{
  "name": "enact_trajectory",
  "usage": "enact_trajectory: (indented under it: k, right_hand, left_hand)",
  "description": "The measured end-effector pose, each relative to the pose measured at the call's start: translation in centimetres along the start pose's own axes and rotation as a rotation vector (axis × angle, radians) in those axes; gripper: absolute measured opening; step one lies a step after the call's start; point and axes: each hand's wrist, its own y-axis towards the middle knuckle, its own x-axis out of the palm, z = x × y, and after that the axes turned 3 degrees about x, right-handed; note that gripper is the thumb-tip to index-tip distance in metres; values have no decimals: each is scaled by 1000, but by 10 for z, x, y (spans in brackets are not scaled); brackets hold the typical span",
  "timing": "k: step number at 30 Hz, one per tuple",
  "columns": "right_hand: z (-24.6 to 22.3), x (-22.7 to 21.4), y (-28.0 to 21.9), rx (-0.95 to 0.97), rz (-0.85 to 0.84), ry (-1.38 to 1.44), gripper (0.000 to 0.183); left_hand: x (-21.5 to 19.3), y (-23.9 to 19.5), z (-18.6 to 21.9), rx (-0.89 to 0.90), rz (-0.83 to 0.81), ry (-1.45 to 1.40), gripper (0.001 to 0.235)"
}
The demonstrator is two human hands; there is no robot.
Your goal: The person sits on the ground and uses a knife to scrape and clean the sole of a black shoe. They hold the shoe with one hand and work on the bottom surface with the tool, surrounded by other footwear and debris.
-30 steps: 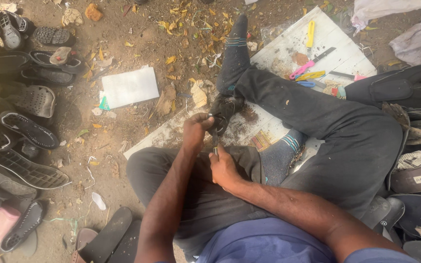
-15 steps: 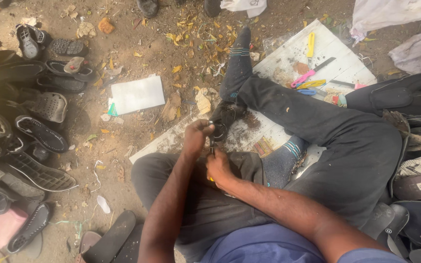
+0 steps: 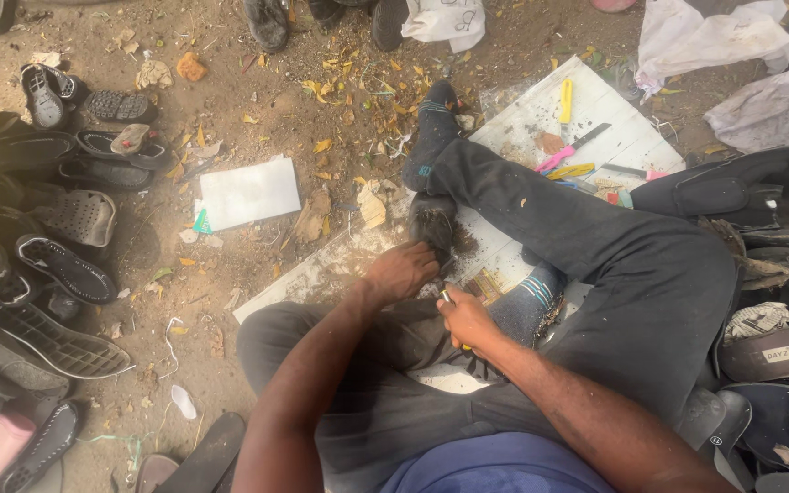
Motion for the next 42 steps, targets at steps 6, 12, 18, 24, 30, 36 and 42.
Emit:
enact_trajectory:
  k: [6, 12, 18, 24, 30, 36, 42]
  right_hand:
    - [-28, -66, 31, -57, 49, -614, 38]
    - [2, -73, 44, -380, 109, -740, 30]
    - [7, -54, 3, -14, -48, -130, 26]
    - [-32, -21, -26, -55, 113, -77, 20]
    - [-22, -14, -27, -171, 210, -48, 27]
    - [-1, 10, -5, -473, 420, -169, 23]
    - [-35, 9, -9, -61, 305, -53, 25]
  left_hand:
    - [28, 44, 6, -107, 207, -1, 14]
    - [30, 26, 11, -166, 335, -170, 15]
    - [50, 40, 10, -340, 552, -511, 22]
    - [38, 55, 22, -644, 500, -910, 24]
    - [27, 65, 27, -774, 584, -1268, 23]
    - [34, 76, 18, -808, 697, -1671, 15]
    - [35, 89, 12, -962, 733, -1893, 19]
